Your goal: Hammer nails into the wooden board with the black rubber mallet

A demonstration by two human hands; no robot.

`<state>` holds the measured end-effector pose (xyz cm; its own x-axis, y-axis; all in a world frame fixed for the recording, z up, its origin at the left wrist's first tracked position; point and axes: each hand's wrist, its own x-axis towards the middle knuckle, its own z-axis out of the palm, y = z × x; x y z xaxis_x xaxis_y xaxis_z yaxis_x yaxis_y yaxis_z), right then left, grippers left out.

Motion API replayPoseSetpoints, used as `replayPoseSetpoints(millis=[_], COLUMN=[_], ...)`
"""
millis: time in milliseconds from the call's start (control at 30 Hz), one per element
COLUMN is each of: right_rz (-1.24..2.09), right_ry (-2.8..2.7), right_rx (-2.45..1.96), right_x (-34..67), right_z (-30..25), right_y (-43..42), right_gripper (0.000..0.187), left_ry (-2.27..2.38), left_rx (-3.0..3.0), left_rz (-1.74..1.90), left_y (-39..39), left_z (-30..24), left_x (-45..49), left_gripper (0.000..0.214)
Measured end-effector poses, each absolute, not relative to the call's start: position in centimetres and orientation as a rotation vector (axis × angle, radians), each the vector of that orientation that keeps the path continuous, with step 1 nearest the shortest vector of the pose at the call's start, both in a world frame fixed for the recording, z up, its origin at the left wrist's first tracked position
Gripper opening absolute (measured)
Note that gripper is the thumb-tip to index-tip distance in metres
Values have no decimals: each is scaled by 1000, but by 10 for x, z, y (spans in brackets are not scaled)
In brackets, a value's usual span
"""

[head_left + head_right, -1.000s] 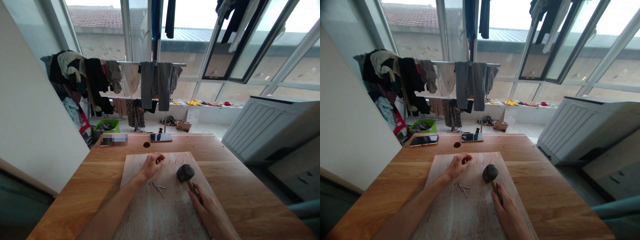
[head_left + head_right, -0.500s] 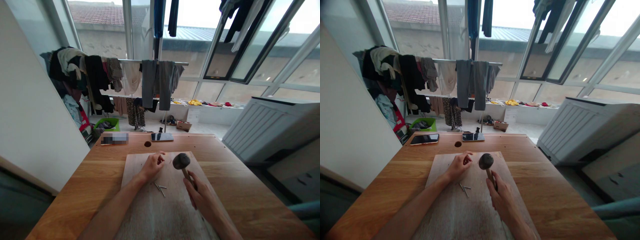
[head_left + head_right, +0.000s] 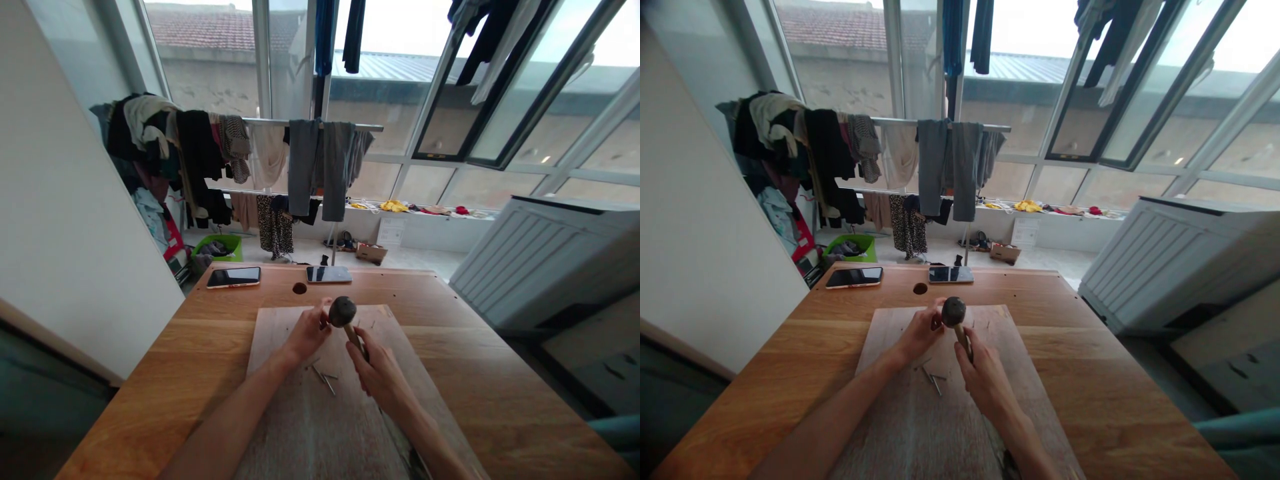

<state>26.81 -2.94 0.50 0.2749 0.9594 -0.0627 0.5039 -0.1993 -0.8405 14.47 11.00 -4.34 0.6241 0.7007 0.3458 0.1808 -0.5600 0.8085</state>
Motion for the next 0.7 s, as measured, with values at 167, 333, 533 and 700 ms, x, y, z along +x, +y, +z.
replayPoseSetpoints(millis=[167, 333, 533, 700], right_rz=[788, 832, 794, 700], right_ry=[-1315, -1218, -1195, -1282], right_rx=[-1824, -1868, -1962, -2013], right_x=[265, 270, 278, 283], right_z=[7, 5, -17, -22], right_y=[-33, -50, -89, -96], right_gripper=[42, 47, 54, 54], left_ry=[674, 759, 525, 492], left_rx=[2073, 2137, 2626, 2767], left_rz=[855, 815, 215, 67], left_y=[112, 108, 79, 60], left_z=[-49, -38, 9, 18], left_x=[147, 138, 108, 114], left_gripper=[62, 52, 23, 13])
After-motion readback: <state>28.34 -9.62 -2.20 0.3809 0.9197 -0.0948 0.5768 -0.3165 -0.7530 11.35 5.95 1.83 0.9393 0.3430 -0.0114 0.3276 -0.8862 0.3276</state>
